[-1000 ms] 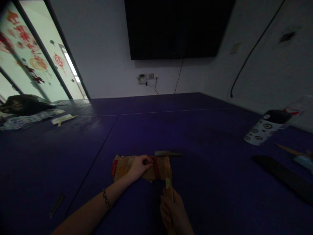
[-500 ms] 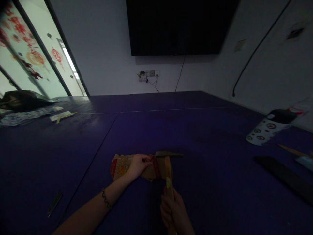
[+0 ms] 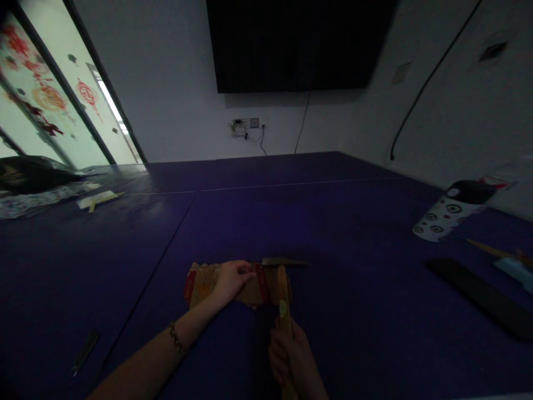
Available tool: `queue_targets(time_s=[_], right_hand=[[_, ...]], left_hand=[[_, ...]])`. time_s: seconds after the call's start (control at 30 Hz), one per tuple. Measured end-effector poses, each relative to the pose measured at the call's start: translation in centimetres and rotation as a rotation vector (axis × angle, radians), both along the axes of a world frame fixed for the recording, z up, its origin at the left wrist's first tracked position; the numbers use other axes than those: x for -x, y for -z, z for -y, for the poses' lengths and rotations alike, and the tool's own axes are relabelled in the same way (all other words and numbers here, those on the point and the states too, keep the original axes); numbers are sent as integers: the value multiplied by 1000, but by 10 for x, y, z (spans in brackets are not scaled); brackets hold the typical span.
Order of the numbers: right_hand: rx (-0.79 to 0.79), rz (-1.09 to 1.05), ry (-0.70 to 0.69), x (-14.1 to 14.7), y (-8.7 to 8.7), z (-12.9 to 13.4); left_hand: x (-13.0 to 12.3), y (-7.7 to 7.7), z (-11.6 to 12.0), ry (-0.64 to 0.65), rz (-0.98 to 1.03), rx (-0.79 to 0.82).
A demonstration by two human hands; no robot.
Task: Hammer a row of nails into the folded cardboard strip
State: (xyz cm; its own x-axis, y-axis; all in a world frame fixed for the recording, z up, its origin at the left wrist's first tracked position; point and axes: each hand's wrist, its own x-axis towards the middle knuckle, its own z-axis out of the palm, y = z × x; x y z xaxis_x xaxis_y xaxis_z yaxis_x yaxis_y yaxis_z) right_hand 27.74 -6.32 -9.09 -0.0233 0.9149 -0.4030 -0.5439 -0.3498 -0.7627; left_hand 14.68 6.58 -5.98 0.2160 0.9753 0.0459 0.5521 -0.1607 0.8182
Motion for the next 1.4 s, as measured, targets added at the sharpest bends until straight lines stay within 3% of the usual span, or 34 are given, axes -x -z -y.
queue_targets(time_s=[0.3, 0.73, 1.03, 1.4], right_hand=[[6, -36, -3, -4, 8, -1], [9, -46, -104, -10, 9, -2], [15, -41, -29, -6, 6, -1], [38, -17, 8, -8, 12, 0]], left_hand=[[2, 0, 5, 18, -142, -110], [3, 0, 3, 114, -176, -118], [0, -2, 5, 42, -126, -106], [-1, -4, 4, 95, -204, -87]])
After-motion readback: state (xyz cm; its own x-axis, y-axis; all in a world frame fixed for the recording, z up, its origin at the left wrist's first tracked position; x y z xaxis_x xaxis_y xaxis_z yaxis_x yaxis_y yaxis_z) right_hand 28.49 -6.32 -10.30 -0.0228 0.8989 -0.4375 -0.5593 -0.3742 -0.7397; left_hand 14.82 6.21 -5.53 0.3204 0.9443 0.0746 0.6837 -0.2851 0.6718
